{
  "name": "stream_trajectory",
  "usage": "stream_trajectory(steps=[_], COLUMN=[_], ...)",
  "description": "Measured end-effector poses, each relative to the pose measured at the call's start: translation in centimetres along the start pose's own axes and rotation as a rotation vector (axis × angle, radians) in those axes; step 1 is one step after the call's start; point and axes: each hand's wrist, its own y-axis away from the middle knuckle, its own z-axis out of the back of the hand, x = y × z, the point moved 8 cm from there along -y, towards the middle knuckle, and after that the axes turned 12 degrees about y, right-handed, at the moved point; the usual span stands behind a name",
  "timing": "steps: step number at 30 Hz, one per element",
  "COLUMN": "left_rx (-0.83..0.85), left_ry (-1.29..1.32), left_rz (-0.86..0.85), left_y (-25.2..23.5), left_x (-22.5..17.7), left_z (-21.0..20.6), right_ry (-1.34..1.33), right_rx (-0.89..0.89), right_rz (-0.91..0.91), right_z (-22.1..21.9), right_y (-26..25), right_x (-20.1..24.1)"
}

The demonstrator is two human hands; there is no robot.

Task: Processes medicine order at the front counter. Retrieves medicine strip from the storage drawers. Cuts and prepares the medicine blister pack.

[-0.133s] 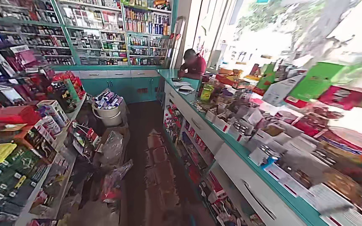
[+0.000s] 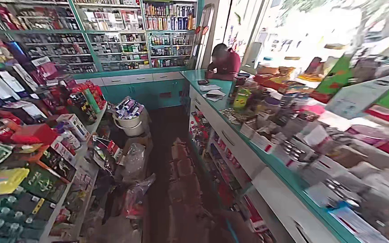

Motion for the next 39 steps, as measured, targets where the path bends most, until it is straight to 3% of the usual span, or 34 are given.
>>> stream_trajectory(steps=[1, 2, 4, 6, 9, 13, 18, 22, 25, 29, 32, 35, 39], left_rx=[-0.135, -0.263, -0.38, -0.332, -0.264, -0.408, -0.542, -0.576, -0.464, -0.228, -0.026, 0.131, 0.269], left_ry=[0.023, 0.062, 0.175, 0.35, 0.401, 0.432, 0.489, 0.439, 0.323, 0.07, 0.022, 0.209, 0.309], left_rz=[0.239, 0.355, 0.362, 0.203, 0.096, 0.088, 0.068, 0.151, 0.202, 0.25, 0.298, 0.294, 0.321], left_y=[-2.6, -5.3, -11.2, -18.2, -29.0, -40.2, -48.2, -55.5, -63.5, -77.9, -87.2, -94.7, -100.7], left_x=[-0.3, -0.3, 1.7, 6.4, 8.3, 5.9, 5.1, 5.9, 6.4, 3.3, 1.5, -0.5, -0.6], left_z=[0.3, 0.8, 2.4, 5.4, 9.5, 17.4, 29.0, 39.7, 47.2, 53.9, 54.2, 52.8, 51.0], right_ry=[-0.082, -0.205, -0.48, -0.606, -0.448, -0.126, 0.018, 0.132, 0.138, 0.253, 0.205, 0.163, 0.179], right_rx=[-0.032, -0.1, -0.24, -0.222, -0.165, -0.075, -0.025, -0.091, -0.199, -0.262, -0.252, -0.172, -0.085], right_rz=[-0.032, -0.087, -0.189, -0.11, -0.225, -0.245, -0.261, -0.374, -0.53, -0.732, -0.849, -0.919, -0.989], right_z=[1.6, 3.3, 5.8, 5.9, 6.5, 6.5, 10.4, 14.3, 15.7, 14.8, 14.5, 13.6, 11.7], right_y=[-2.8, -5.6, -11.7, -19.5, -33.4, -53.2, -71.1, -84.1, -89.4, -92.8, -92.7, -93.7, -94.5], right_x=[-1.1, -1.9, -4.3, -11.2, -20.7, -28.7, -28.6, -33.9, -39.2, -40.6, -39.8, -39.0, -35.9])
